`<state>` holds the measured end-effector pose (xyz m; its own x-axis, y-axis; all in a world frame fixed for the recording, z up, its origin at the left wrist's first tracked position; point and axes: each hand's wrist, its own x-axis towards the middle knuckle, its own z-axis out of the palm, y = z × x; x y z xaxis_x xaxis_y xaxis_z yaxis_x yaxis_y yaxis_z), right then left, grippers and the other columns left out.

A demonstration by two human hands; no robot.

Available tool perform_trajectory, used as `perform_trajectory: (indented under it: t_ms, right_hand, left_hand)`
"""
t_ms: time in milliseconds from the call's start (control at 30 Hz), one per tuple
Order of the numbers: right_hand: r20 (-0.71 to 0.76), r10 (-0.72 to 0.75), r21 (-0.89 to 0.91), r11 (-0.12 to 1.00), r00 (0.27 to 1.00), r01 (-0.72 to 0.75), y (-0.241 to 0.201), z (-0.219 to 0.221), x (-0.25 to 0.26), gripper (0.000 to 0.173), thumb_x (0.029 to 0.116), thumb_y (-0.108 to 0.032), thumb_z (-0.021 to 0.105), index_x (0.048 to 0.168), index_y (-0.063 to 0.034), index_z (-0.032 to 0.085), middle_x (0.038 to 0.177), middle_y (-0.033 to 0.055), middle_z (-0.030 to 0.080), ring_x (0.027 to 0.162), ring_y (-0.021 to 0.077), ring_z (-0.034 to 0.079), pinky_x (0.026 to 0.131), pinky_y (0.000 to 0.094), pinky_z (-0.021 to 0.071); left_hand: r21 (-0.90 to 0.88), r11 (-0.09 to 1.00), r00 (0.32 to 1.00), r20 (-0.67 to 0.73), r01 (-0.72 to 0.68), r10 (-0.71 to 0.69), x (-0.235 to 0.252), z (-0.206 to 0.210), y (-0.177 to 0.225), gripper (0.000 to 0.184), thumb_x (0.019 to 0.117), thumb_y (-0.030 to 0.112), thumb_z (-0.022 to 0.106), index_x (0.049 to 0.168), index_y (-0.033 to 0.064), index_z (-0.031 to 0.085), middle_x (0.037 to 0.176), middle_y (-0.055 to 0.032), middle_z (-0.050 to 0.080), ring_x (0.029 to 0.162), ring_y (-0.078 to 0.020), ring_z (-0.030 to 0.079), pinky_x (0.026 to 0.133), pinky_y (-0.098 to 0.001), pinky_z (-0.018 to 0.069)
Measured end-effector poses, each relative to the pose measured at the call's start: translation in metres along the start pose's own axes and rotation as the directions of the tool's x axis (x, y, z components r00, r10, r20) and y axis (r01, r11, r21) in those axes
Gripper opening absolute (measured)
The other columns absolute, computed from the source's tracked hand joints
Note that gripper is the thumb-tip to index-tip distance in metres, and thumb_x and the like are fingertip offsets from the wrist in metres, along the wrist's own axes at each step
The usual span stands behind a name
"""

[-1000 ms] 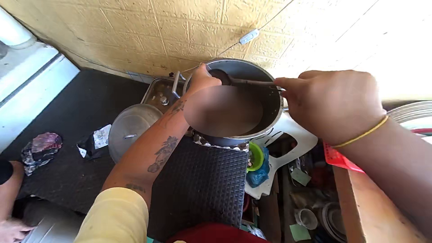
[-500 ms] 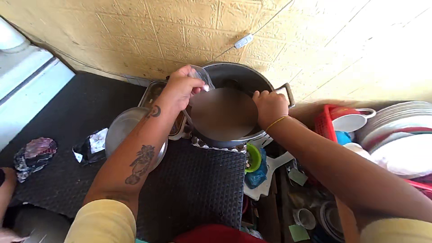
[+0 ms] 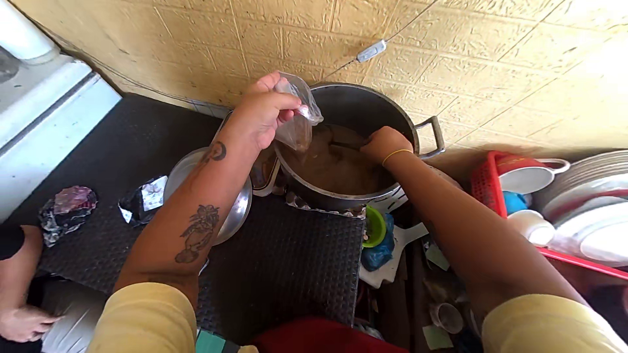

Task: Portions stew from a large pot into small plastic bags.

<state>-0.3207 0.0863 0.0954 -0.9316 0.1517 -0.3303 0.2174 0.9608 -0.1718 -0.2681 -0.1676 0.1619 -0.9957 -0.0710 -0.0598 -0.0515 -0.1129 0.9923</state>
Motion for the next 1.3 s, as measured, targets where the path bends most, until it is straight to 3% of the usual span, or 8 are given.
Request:
perform_trajectory:
  t_ms: [100,333,667,767,967,1067,1167,1300]
  right_hand:
    - [0.059,-0.023,0.227,0.974,0.998,0.009,0.012,0.01,0.017,0.032,0.097,-0.028,0.07,0.115,-0.0021,0.074,0.113,0.0237,0.071,0.108,0.0406,0.067,0.093,0.066,0.0492]
    - [0.091,-0.049,0.441,0.898,0.995,0.004,0.021,0.002,0.003,0.024,0.0999,-0.019,0.069,0.116,-0.0022,0.073,0.103,0.0147,0.069,0.083,0.022,0.06,0.081,0.0463,0.0498]
    - [-0.027,-0.057,0.363,0.93,0.998,0.063,0.045,-0.064,-0.023,0.022,0.0982,-0.019,0.071,0.114,-0.0047,0.075,0.095,0.0132,0.069,0.078,0.0214,0.057,0.076,0.047,0.0478]
    - [-0.06,-0.057,0.337,0.939,0.997,0.074,0.05,-0.091,-0.039,0.021,0.0987,-0.017,0.07,0.114,-0.0029,0.074,0.097,0.0155,0.068,0.079,0.0228,0.057,0.078,0.0487,0.0469]
    - [-0.11,-0.027,0.288,0.956,0.994,0.058,0.06,-0.133,-0.066,0.015,0.0999,-0.016,0.068,0.11,-0.0084,0.076,0.08,0.0034,0.06,0.062,0.0101,0.042,0.062,0.0341,0.039]
    - [-0.123,-0.02,0.259,0.964,0.992,0.052,0.055,-0.145,-0.084,0.014,0.1002,-0.015,0.068,0.109,-0.0095,0.076,0.079,0.0022,0.061,0.06,0.0081,0.04,0.059,0.0317,0.0374]
    - [-0.127,-0.09,0.208,0.971,0.988,0.115,0.047,-0.148,-0.092,0.014,0.0981,-0.014,0.071,0.108,-0.0064,0.076,0.09,0.009,0.068,0.071,0.0157,0.052,0.07,0.0415,0.0441]
    - [-0.145,-0.292,-0.133,0.952,0.945,0.274,0.025,-0.134,-0.109,0.02,0.0961,-0.023,0.073,0.11,-0.0104,0.079,0.1,0.0217,0.073,0.095,0.042,0.068,0.081,0.0696,0.0487]
  left_hand:
    - [0.0,1.0,1.0,-0.004,-0.006,0.006,-0.002,-0.001,0.003,0.069,0.0877,-0.012,0.064,0.15,0.0019,0.039,0.127,-0.0111,0.057,0.079,-0.0077,0.063,0.064,-0.0171,0.0531]
    - [0.015,1.0,1.0,-0.016,-0.008,0.009,-0.006,-0.001,0.004,0.071,0.0876,-0.012,0.065,0.152,0.0028,0.038,0.123,-0.0104,0.057,0.078,-0.0085,0.062,0.064,-0.0176,0.0534]
    - [0.024,0.999,1.0,0.001,0.021,-0.021,-0.002,0.021,-0.015,0.077,0.0864,-0.013,0.066,0.155,0.0039,0.035,0.132,-0.0146,0.055,0.079,-0.0102,0.061,0.064,-0.0196,0.052]
    - [0.04,0.999,0.999,0.006,0.034,-0.034,0.003,0.032,-0.025,0.073,0.0862,-0.013,0.066,0.151,0.0028,0.038,0.118,-0.0142,0.059,0.075,-0.0109,0.061,0.064,-0.0215,0.0533]
    - [0.087,0.992,0.996,0.0,0.091,-0.092,0.019,0.058,-0.057,0.061,0.0805,-0.015,0.068,0.135,0.0009,0.047,0.1,-0.0133,0.06,0.071,-0.0134,0.061,0.065,-0.0252,0.054]
    - [0.125,0.989,0.996,0.013,0.082,-0.084,0.027,0.071,-0.072,0.08,0.0798,-0.015,0.069,0.151,0.0016,0.035,0.116,-0.0186,0.056,0.077,-0.0166,0.061,0.068,-0.0277,0.0548]
    - [0.145,0.988,0.997,0.044,0.059,-0.066,0.034,0.082,-0.082,0.1,0.078,-0.016,0.069,0.162,0.0066,0.02,0.146,-0.0242,0.044,0.086,-0.02,0.064,0.071,-0.0301,0.0561]
    - [0.164,0.986,0.998,0.055,0.016,-0.025,0.036,0.09,-0.085,0.111,0.0763,-0.016,0.07,0.165,0.0093,0.009,0.161,-0.0226,0.029,0.093,-0.0209,0.063,0.074,-0.0312,0.056]
